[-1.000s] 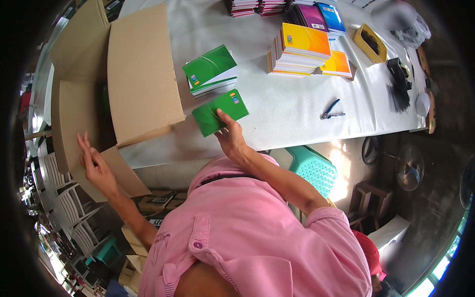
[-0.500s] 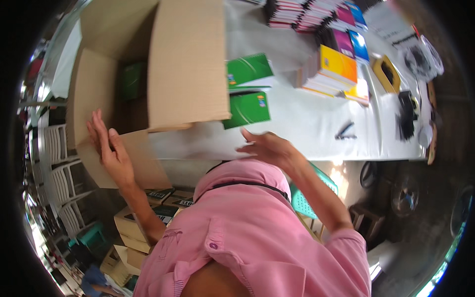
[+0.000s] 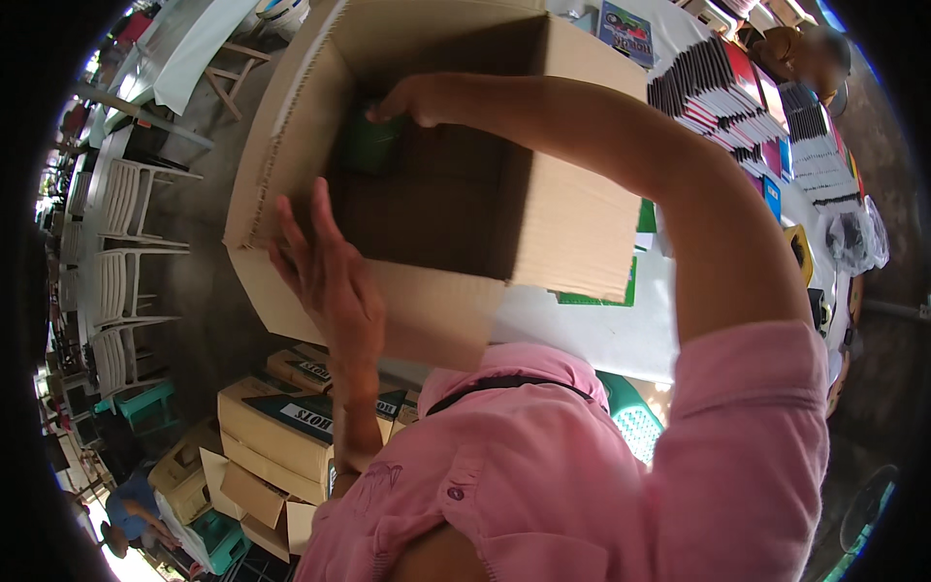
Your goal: The person uses pliers to remove a spiral binding from a red notebook, then places the notebook aside. They unpack stacks of notebooks from a cardboard box onto a table, organize them by color, and proceed to insert spiral bindings into the notebooks one by one, securing them with pliers.
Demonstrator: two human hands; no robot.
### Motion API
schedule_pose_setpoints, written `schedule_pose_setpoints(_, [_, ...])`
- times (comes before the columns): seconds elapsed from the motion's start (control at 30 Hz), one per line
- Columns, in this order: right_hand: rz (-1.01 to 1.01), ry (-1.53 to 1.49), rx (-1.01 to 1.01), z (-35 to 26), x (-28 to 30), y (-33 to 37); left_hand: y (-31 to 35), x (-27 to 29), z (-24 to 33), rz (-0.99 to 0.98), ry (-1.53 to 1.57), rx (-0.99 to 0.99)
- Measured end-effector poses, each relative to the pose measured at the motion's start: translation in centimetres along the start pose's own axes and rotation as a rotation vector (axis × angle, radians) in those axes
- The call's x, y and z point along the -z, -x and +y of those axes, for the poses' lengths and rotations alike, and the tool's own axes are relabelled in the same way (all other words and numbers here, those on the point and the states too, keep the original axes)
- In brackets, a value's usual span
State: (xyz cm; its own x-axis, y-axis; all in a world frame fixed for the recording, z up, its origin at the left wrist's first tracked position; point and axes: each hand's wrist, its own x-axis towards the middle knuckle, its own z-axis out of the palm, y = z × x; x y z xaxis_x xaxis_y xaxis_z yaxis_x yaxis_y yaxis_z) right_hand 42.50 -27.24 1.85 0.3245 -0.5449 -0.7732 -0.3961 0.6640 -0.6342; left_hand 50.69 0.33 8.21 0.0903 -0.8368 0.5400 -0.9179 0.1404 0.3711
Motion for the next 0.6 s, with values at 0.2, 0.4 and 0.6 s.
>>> schedule_pose_setpoints(0.2, [0.053,-0.198,0.096,2.7,-4.3,-7.6,0.3,-0.2,-1.1,-0.036,0.062,0.019])
schedule_pose_setpoints(0.4, [0.112,-0.278,0.138,3.2,-5.7,-9.2,0.1,0.1,-1.2,-0.063,0.182,0.045])
schedule_pose_setpoints(0.6, [0.128,-0.322,0.162,4.0,-5.8,-10.2,-0.1,-0.1,-1.1,-0.088,0.200,0.017])
